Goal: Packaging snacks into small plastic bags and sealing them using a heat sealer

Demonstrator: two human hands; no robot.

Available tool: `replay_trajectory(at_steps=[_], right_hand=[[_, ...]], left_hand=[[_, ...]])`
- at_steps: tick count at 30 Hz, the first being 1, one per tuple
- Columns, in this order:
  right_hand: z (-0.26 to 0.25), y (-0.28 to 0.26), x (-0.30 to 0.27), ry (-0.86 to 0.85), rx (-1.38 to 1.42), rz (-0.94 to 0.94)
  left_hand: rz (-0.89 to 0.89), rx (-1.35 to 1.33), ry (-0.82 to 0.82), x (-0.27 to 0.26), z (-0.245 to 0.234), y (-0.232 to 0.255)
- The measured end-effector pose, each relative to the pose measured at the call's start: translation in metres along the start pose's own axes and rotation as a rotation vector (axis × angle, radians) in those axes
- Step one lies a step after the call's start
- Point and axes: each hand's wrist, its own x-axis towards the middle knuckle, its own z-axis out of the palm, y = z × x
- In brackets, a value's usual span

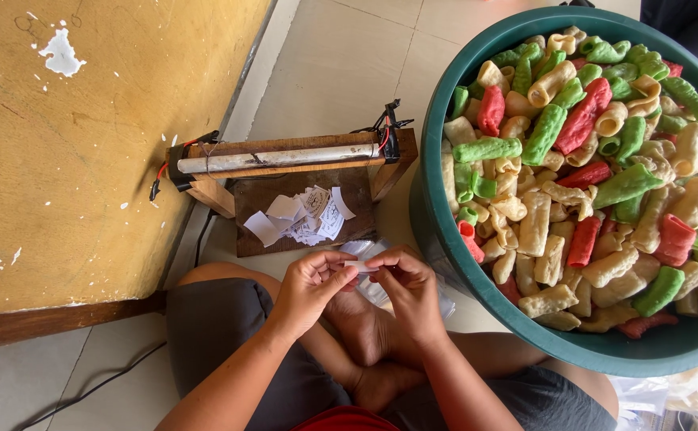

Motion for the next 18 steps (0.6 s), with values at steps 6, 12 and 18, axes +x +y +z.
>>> replay_trajectory(at_steps=[6,12,18], right_hand=[[0.002,-0.017,0.003,-0.079,0.004,0.061],[0.013,-0.02,0.001,-0.059,-0.114,-0.03],[0.011,-0.022,-0.001,0.008,-0.186,-0.182]], left_hand=[[0.106,0.098,0.054,0.003,-0.004,-0.002],[0.187,0.202,0.064,0.002,0.002,0.015],[0.057,-0.041,-0.009,0.002,0.0,0.006]])
